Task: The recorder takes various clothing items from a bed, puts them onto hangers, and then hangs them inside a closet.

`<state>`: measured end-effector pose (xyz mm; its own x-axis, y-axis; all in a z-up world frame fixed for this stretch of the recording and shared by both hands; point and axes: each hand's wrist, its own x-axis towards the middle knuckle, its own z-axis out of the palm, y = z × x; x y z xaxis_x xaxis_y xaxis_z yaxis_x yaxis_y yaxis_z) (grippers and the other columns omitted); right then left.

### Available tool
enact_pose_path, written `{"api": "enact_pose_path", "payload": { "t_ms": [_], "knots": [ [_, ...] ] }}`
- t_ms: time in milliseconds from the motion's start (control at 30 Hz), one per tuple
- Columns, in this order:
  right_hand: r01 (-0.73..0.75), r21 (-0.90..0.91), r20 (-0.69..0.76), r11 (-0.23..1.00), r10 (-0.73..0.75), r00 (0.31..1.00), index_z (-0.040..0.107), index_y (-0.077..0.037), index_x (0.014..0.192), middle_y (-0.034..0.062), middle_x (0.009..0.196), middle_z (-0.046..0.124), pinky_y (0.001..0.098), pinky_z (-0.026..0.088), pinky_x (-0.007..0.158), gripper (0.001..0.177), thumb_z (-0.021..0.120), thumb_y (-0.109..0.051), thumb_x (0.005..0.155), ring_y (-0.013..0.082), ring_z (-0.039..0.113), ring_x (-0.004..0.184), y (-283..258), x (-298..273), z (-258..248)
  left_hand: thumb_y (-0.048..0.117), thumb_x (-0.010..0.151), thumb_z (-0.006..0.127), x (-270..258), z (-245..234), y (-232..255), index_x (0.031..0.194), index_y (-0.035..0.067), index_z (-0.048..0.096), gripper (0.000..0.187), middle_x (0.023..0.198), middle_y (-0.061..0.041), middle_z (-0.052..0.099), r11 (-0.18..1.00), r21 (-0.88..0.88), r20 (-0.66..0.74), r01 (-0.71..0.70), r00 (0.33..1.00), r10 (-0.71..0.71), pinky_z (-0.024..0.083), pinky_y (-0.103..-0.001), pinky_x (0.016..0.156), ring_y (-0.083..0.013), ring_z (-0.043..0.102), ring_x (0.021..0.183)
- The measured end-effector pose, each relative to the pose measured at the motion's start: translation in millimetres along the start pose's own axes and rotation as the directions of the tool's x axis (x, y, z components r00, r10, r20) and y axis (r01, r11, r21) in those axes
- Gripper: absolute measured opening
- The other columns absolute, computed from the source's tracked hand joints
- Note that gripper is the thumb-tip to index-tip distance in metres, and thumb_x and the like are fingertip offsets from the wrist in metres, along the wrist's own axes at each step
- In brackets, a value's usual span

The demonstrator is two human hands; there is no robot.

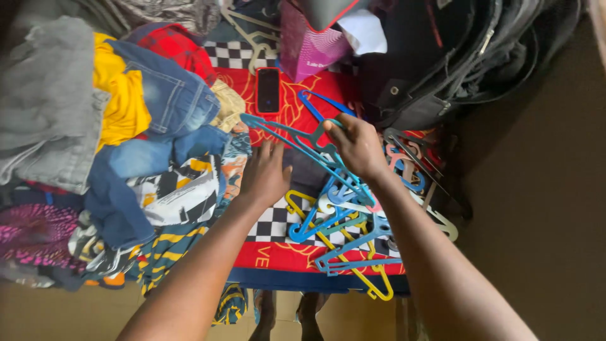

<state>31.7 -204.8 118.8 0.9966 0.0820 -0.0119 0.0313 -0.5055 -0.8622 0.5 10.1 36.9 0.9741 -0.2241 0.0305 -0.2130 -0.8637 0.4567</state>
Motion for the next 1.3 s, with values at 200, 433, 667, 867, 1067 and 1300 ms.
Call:
{"api": "enact_pose_path", "payload": {
  "t_ms": [200, 433, 667, 867, 1067, 1300],
  "knots": [
    [0.135, 0.051, 0.3, 0.99, -0.144, 0.943, 0.063, 0.001, 0.097, -0.0032, 0.071, 0.046, 0.0283, 0.039, 0.057, 0.036, 0.065, -0.034, 0.103, 0.0055, 0.041, 0.067, -29, 14, 15, 0.019, 0.075, 0.08, -3, -58, -11, 0.138, -0.003, 0.049, 0.073, 0.127, -0.024, 0.059, 0.974, 0.159, -0.239, -0.164, 0.95, 0.2, 0.045, -0.051, 0.101, -0.0392, 0.054, 0.124],
    [0.372, -0.021, 0.366, 0.928, -0.339, 0.867, 0.067, -0.002, 0.106, 0.0051, 0.081, 0.067, 0.034, 0.051, 0.068, 0.036, 0.074, -0.035, 0.096, 0.0143, 0.061, 0.075, -84, 26, 39, 0.027, 0.103, 0.055, -55, -115, -26, 0.113, 0.006, 0.064, 0.025, 0.105, -0.019, 0.07, 0.935, -0.261, 0.285, 0.239, 0.945, -0.162, 0.053, -0.051, 0.084, -0.0391, 0.075, 0.088],
    [0.63, -0.298, 0.09, 0.718, -0.636, 0.767, 0.057, 0.0, 0.125, 0.0245, 0.104, 0.066, 0.0478, 0.052, 0.08, 0.053, 0.083, -0.03, 0.09, 0.0433, 0.065, 0.095, -89, 48, 94, 0.024, 0.103, 0.055, -83, -106, -92, 0.102, 0.003, 0.061, 0.022, 0.104, -0.024, 0.069, 0.945, -0.25, -0.2, 0.212, 0.943, -0.265, 0.048, -0.057, 0.081, -0.047, 0.063, 0.103],
    [0.394, -0.28, 0.424, 0.876, -0.255, 0.869, 0.06, -0.004, 0.123, 0.0184, 0.1, 0.071, 0.0441, 0.056, 0.076, 0.053, 0.077, -0.044, 0.093, 0.0305, 0.071, 0.09, -124, 18, 137, 0.028, 0.102, 0.052, -94, -115, -97, 0.107, 0.004, 0.058, 0.025, 0.109, -0.026, 0.067, 0.821, -0.45, -0.289, 0.353, 0.812, -0.507, 0.046, -0.059, 0.08, -0.0509, 0.059, 0.103],
    [-0.203, -0.041, 0.575, 0.978, 0.189, 0.796, 0.058, -0.008, 0.123, 0.0121, 0.097, 0.07, 0.0408, 0.064, 0.064, 0.057, 0.056, -0.057, 0.095, 0.0206, 0.072, 0.077, -178, -11, 158, 0.025, 0.1, 0.056, -93, -115, -65, 0.103, 0.007, 0.063, 0.02, 0.1, -0.02, 0.071, 0.788, -0.554, -0.272, 0.269, 0.836, -0.476, 0.052, -0.052, 0.079, -0.0423, 0.068, 0.097],
    [0.024, -0.077, 0.35, 0.997, 0.005, 0.937, 0.071, -0.001, 0.09, 0.0144, 0.081, 0.074, 0.0417, 0.059, 0.068, 0.02, 0.063, -0.019, 0.087, 0.0254, 0.074, 0.076, -114, 33, 168, 0.029, 0.095, 0.065, -109, -139, -35, 0.109, 0.003, 0.063, 0.029, 0.104, -0.02, 0.067, 0.912, -0.411, -0.374, -0.01, 0.914, -0.158, 0.053, -0.049, 0.079, -0.0413, 0.067, 0.095]
  ]
}}
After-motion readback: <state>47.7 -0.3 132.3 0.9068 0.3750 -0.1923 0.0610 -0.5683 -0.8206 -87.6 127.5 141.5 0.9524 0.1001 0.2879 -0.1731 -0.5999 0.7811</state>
